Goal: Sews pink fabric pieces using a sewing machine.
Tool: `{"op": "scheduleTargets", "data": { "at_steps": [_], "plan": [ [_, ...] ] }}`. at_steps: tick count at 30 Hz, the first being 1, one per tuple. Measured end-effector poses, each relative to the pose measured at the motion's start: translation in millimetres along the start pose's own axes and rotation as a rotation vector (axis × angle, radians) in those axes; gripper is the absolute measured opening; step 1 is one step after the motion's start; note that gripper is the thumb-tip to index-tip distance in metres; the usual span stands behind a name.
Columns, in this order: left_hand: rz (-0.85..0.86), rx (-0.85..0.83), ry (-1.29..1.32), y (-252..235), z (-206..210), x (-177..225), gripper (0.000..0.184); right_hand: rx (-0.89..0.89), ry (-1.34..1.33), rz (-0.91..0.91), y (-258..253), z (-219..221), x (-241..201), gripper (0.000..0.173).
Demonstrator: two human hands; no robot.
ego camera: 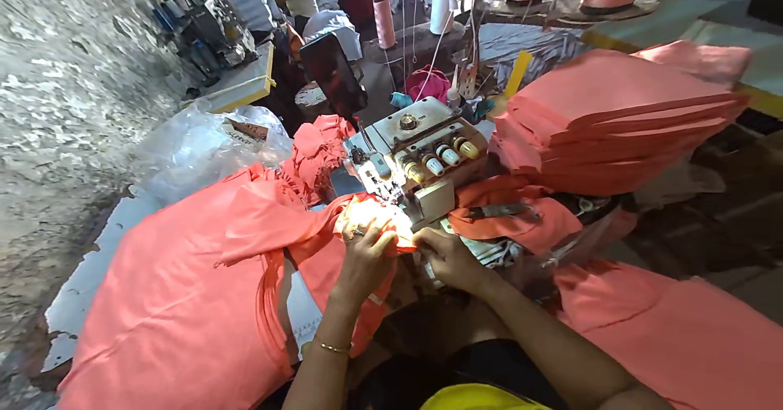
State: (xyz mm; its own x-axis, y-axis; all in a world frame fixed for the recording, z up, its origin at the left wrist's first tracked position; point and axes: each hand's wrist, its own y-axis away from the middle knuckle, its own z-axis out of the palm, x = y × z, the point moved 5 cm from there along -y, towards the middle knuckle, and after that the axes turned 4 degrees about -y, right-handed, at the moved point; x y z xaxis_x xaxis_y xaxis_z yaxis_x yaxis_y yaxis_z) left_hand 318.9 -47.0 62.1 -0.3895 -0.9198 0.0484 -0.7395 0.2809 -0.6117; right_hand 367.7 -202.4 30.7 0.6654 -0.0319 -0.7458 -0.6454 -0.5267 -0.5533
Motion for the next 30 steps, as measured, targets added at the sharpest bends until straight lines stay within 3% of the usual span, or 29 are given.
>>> {"op": "scheduleTargets", "data": {
  "at_steps": [9, 18, 23, 26, 30],
  "plan": [
    [0.001, 0.062, -0.008, 5, 8, -3, 0.027, 0.137, 0.051, -0.080, 2, 5, -8, 0.014],
    [0.060, 0.146, -0.033, 4, 8, -4, 0.011, 0.231, -0.022, -0.124, -2, 2, -6, 0.010],
    [0.116, 0.030, -0.051, -13, -3, -5, 0.008, 0.201, -0.029, -0.196, -3, 5, -14, 0.012],
    [0.128, -0.021, -0.036, -13, -2, -7, 0.017, 0.195, 0.003, -0.235, 0, 5, -11, 0.014],
    [0.127, 0.082, -0.021, -5, 3, -7, 0.015, 0.174, 0.096, -0.295, 4, 5, -9, 0.015]
  ]
}}
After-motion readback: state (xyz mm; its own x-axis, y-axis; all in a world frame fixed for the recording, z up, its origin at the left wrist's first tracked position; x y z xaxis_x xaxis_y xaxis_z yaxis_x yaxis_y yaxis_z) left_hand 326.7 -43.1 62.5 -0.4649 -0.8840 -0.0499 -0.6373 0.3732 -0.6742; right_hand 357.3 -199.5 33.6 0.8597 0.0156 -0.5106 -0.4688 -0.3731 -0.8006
